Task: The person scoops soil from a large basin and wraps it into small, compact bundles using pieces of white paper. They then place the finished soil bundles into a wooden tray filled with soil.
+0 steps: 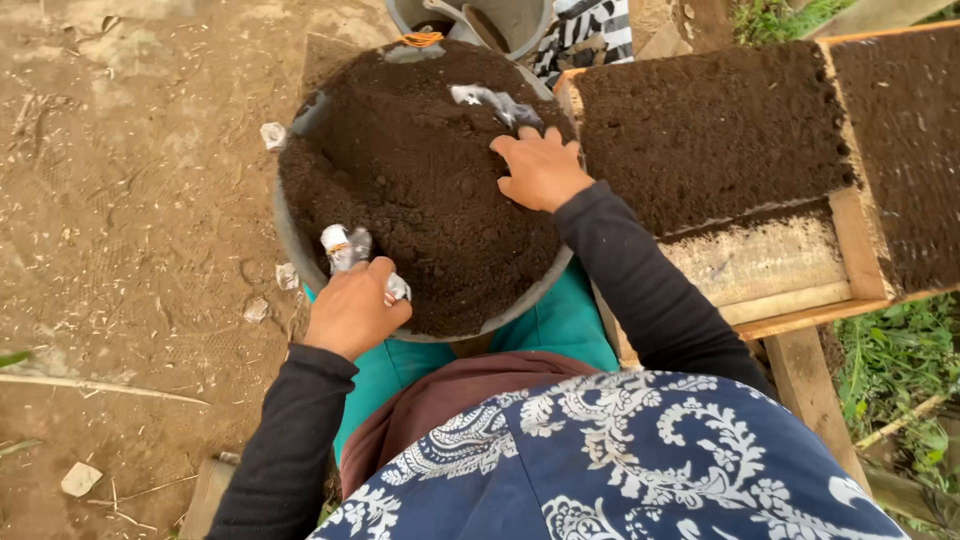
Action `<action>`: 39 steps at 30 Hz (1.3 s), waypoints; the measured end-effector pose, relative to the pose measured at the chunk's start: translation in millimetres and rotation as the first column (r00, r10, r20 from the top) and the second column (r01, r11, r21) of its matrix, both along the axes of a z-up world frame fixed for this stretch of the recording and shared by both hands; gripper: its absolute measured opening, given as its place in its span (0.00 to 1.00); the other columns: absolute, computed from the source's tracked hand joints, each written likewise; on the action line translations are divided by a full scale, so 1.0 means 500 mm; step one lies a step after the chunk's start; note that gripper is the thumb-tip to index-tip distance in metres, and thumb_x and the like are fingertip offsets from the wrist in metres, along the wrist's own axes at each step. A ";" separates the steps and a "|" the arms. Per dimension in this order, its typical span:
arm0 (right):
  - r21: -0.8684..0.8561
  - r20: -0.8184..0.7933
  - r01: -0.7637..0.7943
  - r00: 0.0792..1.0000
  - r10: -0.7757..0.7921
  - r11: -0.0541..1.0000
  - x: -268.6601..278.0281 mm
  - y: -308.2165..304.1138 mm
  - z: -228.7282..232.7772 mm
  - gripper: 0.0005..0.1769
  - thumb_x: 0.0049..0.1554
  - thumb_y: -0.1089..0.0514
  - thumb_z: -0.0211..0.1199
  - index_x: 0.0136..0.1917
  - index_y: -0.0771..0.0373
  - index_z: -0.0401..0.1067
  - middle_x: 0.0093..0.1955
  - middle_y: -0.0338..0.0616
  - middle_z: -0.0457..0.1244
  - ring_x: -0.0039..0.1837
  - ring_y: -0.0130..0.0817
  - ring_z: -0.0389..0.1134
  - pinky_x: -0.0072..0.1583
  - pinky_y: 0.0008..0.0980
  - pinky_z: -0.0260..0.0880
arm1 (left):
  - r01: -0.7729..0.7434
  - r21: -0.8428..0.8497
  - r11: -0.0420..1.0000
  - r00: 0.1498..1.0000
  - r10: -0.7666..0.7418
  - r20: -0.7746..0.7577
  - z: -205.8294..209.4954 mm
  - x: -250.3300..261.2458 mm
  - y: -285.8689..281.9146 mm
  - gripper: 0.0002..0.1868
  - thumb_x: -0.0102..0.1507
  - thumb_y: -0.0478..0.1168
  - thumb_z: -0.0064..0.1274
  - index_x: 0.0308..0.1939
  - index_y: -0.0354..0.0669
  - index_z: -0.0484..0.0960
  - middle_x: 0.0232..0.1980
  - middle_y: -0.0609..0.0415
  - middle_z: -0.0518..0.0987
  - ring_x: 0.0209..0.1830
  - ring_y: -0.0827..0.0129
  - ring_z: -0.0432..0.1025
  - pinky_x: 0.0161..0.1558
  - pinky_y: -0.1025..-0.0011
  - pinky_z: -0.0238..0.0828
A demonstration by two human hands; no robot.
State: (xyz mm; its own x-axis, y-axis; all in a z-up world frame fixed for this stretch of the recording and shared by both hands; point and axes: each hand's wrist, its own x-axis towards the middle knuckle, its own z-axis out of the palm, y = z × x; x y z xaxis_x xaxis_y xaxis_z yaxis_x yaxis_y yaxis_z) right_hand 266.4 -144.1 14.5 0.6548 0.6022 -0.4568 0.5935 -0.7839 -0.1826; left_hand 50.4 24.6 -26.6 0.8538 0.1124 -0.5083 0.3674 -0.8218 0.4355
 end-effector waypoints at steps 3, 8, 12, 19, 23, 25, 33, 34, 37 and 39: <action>0.078 0.330 -0.150 0.937 0.116 0.986 -0.015 0.076 0.003 0.23 0.50 0.49 0.63 0.59 0.53 0.67 0.61 0.49 0.57 0.61 0.55 0.53 0.57 0.62 0.53 | -0.002 -0.145 0.989 0.994 0.018 0.109 0.017 -0.014 0.008 0.25 0.55 0.46 0.49 0.54 0.42 0.69 0.47 0.39 0.73 0.47 0.42 0.70 0.44 0.50 0.70; 0.432 0.152 -0.507 0.856 0.494 0.746 -0.033 0.285 -0.043 0.13 0.57 0.59 0.50 0.53 0.60 0.71 0.50 0.51 0.64 0.56 0.49 0.64 0.61 0.49 0.61 | -0.052 -0.352 0.935 0.959 0.144 0.243 0.063 -0.034 0.005 0.25 0.51 0.41 0.52 0.53 0.39 0.71 0.49 0.37 0.73 0.47 0.38 0.69 0.44 0.45 0.67; 0.326 0.162 -0.540 0.841 0.517 0.776 -0.036 0.401 -0.230 0.12 0.54 0.52 0.50 0.45 0.51 0.74 0.41 0.41 0.66 0.49 0.48 0.67 0.54 0.54 0.67 | -0.082 -0.455 0.887 0.939 0.223 0.264 0.071 -0.065 0.024 0.26 0.50 0.38 0.52 0.53 0.37 0.72 0.51 0.36 0.73 0.48 0.36 0.67 0.45 0.45 0.66; -0.153 -0.028 -0.378 0.925 0.379 0.913 -0.046 0.368 -0.337 0.16 0.53 0.56 0.48 0.26 0.53 0.69 0.27 0.44 0.61 0.41 0.48 0.64 0.66 0.65 0.48 | -0.346 -0.581 0.736 0.782 0.569 0.254 0.079 -0.067 0.062 0.31 0.50 0.29 0.53 0.59 0.34 0.67 0.49 0.29 0.66 0.51 0.37 0.63 0.49 0.49 0.63; -0.038 0.054 -0.315 0.947 0.317 0.948 -0.089 0.273 -0.244 0.14 0.55 0.57 0.49 0.34 0.61 0.73 0.35 0.52 0.64 0.53 0.56 0.62 0.66 0.65 0.47 | -0.410 -0.458 0.789 0.654 0.604 0.454 0.024 -0.054 0.100 0.32 0.51 0.30 0.57 0.60 0.36 0.68 0.47 0.37 0.57 0.55 0.36 0.58 0.55 0.48 0.56; 0.003 0.133 -0.332 0.935 0.329 0.943 -0.113 0.212 -0.184 0.12 0.56 0.56 0.50 0.42 0.63 0.72 0.41 0.56 0.63 0.56 0.58 0.60 0.66 0.67 0.45 | -0.416 -0.432 0.801 0.594 0.598 0.538 0.002 -0.025 0.104 0.31 0.51 0.31 0.59 0.59 0.38 0.69 0.48 0.38 0.57 0.55 0.38 0.58 0.55 0.48 0.56; 0.251 0.281 -0.400 0.901 0.329 0.881 -0.182 0.022 -0.126 0.25 0.55 0.42 0.55 0.62 0.54 0.62 0.69 0.52 0.46 0.72 0.63 0.38 0.68 0.75 0.36 | -0.311 -0.350 0.883 0.412 0.458 0.788 -0.042 0.080 0.067 0.25 0.53 0.27 0.52 0.55 0.36 0.70 0.48 0.42 0.52 0.45 0.51 0.57 0.50 0.58 0.61; 0.329 0.339 -0.368 0.906 0.255 0.870 -0.189 0.002 -0.116 0.18 0.54 0.43 0.56 0.54 0.52 0.68 0.63 0.46 0.54 0.69 0.57 0.46 0.66 0.71 0.41 | -0.315 -0.299 0.901 0.450 0.419 0.789 -0.057 0.082 0.067 0.23 0.52 0.27 0.52 0.51 0.34 0.69 0.48 0.41 0.53 0.42 0.47 0.59 0.46 0.55 0.62; 0.541 0.465 -0.306 0.885 0.025 0.784 -0.154 -0.076 -0.163 0.08 0.54 0.48 0.54 0.42 0.49 0.71 0.48 0.38 0.61 0.55 0.45 0.58 0.56 0.53 0.54 | -0.364 -0.122 0.924 0.537 0.314 0.783 -0.133 0.097 0.081 0.22 0.51 0.30 0.58 0.47 0.36 0.67 0.47 0.44 0.57 0.43 0.45 0.62 0.43 0.52 0.63; 0.670 0.480 -0.284 0.871 -0.109 0.686 -0.167 -0.109 -0.164 0.07 0.55 0.52 0.52 0.37 0.49 0.68 0.37 0.35 0.60 0.45 0.39 0.62 0.49 0.40 0.62 | -0.424 0.019 0.905 0.608 0.269 0.747 -0.152 0.077 0.077 0.24 0.51 0.35 0.63 0.47 0.39 0.67 0.46 0.47 0.60 0.48 0.46 0.63 0.45 0.51 0.64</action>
